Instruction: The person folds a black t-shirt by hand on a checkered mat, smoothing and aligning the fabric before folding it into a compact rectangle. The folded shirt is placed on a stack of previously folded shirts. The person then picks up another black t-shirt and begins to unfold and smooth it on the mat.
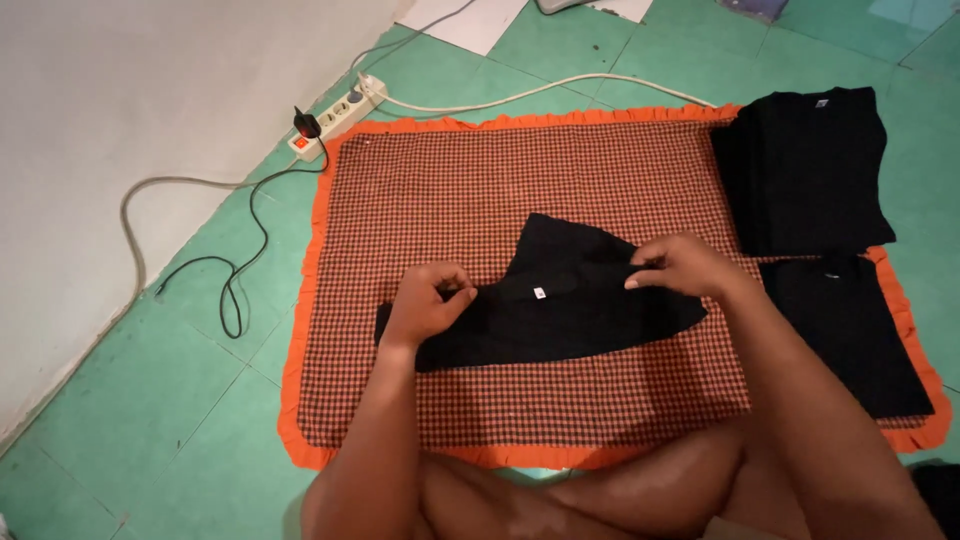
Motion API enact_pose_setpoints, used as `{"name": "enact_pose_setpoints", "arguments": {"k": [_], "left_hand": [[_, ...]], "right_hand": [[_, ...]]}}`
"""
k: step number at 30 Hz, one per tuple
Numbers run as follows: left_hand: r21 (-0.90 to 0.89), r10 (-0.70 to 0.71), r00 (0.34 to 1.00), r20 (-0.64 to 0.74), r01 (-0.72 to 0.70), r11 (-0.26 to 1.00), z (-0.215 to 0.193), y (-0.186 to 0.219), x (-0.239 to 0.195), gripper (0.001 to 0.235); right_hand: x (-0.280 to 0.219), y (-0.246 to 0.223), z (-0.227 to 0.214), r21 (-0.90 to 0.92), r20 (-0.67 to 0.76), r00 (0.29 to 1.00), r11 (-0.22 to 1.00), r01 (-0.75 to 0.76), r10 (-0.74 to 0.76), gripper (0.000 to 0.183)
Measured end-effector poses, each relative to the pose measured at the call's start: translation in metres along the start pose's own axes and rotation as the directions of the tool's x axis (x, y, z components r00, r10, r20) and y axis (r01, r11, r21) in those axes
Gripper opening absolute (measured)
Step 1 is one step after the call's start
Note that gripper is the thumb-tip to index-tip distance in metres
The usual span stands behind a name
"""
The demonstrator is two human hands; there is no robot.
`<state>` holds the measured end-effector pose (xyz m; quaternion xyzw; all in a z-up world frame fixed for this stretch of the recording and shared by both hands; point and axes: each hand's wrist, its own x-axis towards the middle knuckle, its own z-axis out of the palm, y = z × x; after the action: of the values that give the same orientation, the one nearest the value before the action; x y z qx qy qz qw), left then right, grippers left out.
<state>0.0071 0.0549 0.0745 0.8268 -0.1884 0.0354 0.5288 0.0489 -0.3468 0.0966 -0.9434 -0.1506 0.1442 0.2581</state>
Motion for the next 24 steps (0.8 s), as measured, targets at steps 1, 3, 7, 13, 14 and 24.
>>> {"name": "enact_pose_setpoints", "arguments": {"k": [1,3,7,13,14,24], "left_hand": [[-0.026,0.000,1.000,-0.003,0.000,1.000,0.000,0.004,0.000,0.009],[-0.052,0.000,1.000,-0.005,-0.001,0.999,0.001,0.010,-0.001,0.008],[-0.082,-0.008,1.000,0.003,0.008,0.997,0.001,0.013,-0.002,0.007],[-0.119,-0.007,0.999,0.047,0.012,0.993,0.000,0.031,0.000,0.004],[-0.136,-0.014,0.998,0.054,0.021,0.990,0.000,0.034,-0.001,0.003],[-0.107,-0.033,0.993,0.117,0.045,0.993,-0.009,0.034,-0.002,0.011]], "right_hand": [[0.001,0.002,0.007,0.030,0.009,1.000,1.000,0.006,-0.007,0.021],[0.003,0.008,0.017,0.061,0.017,1.000,0.998,0.012,-0.013,0.023],[0.010,0.019,0.043,-0.005,0.117,0.993,1.000,-0.002,0.003,0.021],[0.025,0.026,0.083,-0.150,0.168,0.986,0.988,0.030,-0.005,0.036],[0.028,0.021,0.087,-0.226,0.147,0.988,0.972,0.071,-0.038,0.044],[0.046,-0.014,0.114,0.143,0.220,0.974,0.990,0.016,-0.047,0.051]]}}
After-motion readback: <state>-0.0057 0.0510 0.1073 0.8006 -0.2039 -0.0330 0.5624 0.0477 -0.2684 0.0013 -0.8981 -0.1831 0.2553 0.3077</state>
